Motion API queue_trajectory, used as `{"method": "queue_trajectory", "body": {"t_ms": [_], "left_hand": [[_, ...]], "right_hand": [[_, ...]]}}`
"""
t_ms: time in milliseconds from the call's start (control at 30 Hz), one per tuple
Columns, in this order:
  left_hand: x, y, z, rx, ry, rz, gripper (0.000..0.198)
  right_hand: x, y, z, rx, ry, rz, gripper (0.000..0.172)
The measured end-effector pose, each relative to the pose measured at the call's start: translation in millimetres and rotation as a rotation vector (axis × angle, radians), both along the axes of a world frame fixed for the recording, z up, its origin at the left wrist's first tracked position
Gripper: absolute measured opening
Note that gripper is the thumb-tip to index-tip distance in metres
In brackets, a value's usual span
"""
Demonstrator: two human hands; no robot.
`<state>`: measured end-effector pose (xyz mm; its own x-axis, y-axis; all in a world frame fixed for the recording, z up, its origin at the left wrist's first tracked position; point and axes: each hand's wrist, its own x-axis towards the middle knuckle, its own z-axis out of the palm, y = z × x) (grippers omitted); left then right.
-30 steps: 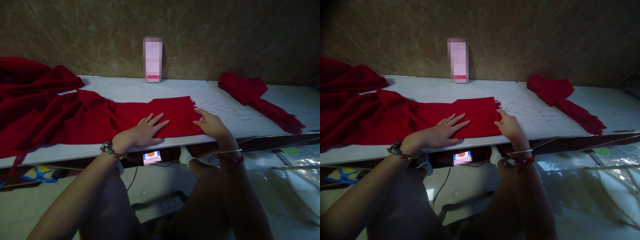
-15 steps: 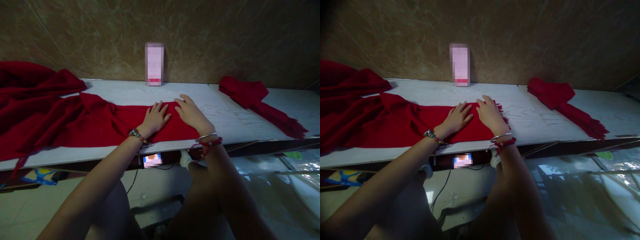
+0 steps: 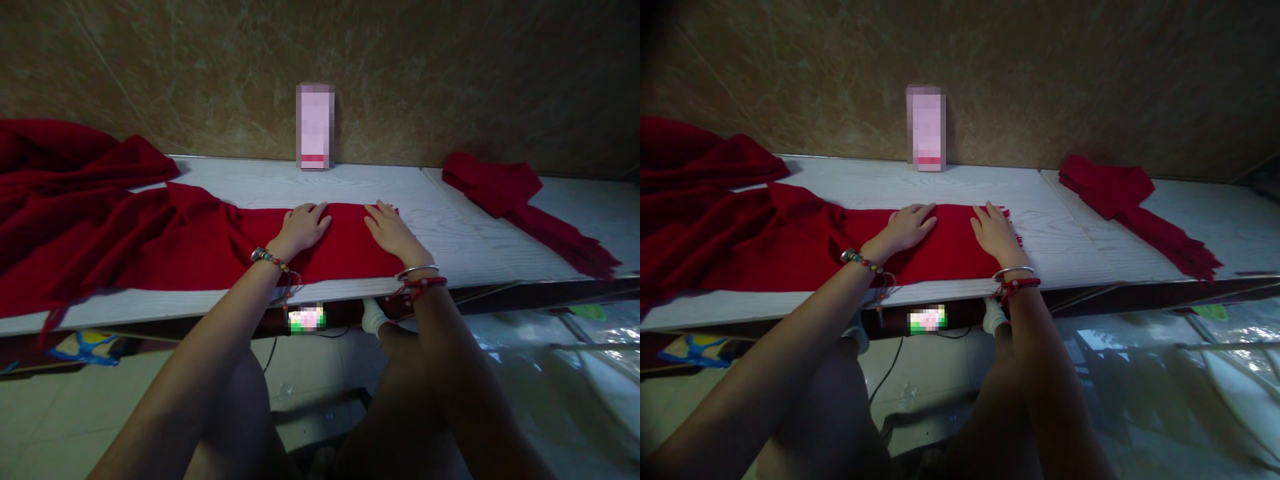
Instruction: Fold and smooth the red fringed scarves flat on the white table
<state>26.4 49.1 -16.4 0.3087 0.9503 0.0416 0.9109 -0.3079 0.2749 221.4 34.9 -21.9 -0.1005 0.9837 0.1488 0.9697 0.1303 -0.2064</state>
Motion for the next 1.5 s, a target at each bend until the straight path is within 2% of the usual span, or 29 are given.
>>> {"method": "queue_trajectory", "body": {"t_ms": [100, 200, 300, 367, 433, 567, 633, 733, 833, 900, 967, 1033, 1133, 1300, 1500], "left_hand": [[-3.4, 10.8, 7.6, 0.008, -0.012, 0.060, 0.042], [-5.3, 19.4, 23.5, -0.013, 0.005, 0.091, 0.035], [-7.6, 26.6, 40.6, 0.032, -0.053, 0.051, 0.032], [-8.6, 31.2, 45.6, 0.095, -0.107, -0.006, 0.033], [-8.7, 35.3, 42.1, 0.092, -0.108, -0.022, 0.034], [-8.7, 39.9, 18.2, -0.035, -0.049, 0.041, 0.033], [-10.1, 40.5, 7.1, -0.034, -0.062, 0.043, 0.034], [-11.6, 40.2, -1.7, 0.034, -0.097, 0.032, 0.038], [-9.1, 38.2, -4.9, 0.161, -0.136, -0.002, 0.043], [-5.3, 35.0, -6.9, 0.230, -0.153, -0.091, 0.043], [-1.1, 29.8, -9.2, 0.222, -0.129, -0.205, 0.042], [2.2, 23.1, -10.9, 0.137, -0.052, -0.273, 0.045], [4.8, 13.0, -10.4, 0.027, 0.069, -0.264, 0.049], [7.5, 3.2, -5.2, 0.004, 0.134, -0.225, 0.051], [11.4, 0.4, -5.3, 0.008, 0.119, -0.188, 0.051]], "right_hand": [[5.3, 2.2, -5.4, 0.056, 0.038, 0.024, 0.047], [6.6, 1.1, -8.2, 0.089, 0.054, 0.032, 0.047], [5.2, -2.2, -7.3, 0.102, 0.048, 0.033, 0.048], [3.8, -4.7, -5.4, 0.106, 0.051, 0.037, 0.048], [2.7, -7.0, -3.6, 0.116, 0.063, 0.036, 0.048], [2.0, -10.1, -1.9, 0.128, 0.078, 0.020, 0.047], [2.5, -10.7, -1.5, 0.124, 0.074, 0.011, 0.049], [4.3, -10.3, -1.3, 0.124, 0.074, -0.013, 0.054], [6.4, -9.6, -2.2, 0.139, 0.115, -0.053, 0.057], [7.8, -9.5, -3.2, 0.143, 0.143, -0.079, 0.058], [9.8, -9.7, -4.2, 0.138, 0.149, -0.094, 0.057], [13.0, -9.7, -5.2, 0.134, 0.143, -0.101, 0.058], [19.8, -8.1, -7.5, 0.134, 0.125, -0.097, 0.059], [28.9, -4.0, -9.9, 0.123, 0.065, -0.078, 0.060], [14.2, -16.4, 10.3, 0.212, 0.078, -0.031, 0.055]]}}
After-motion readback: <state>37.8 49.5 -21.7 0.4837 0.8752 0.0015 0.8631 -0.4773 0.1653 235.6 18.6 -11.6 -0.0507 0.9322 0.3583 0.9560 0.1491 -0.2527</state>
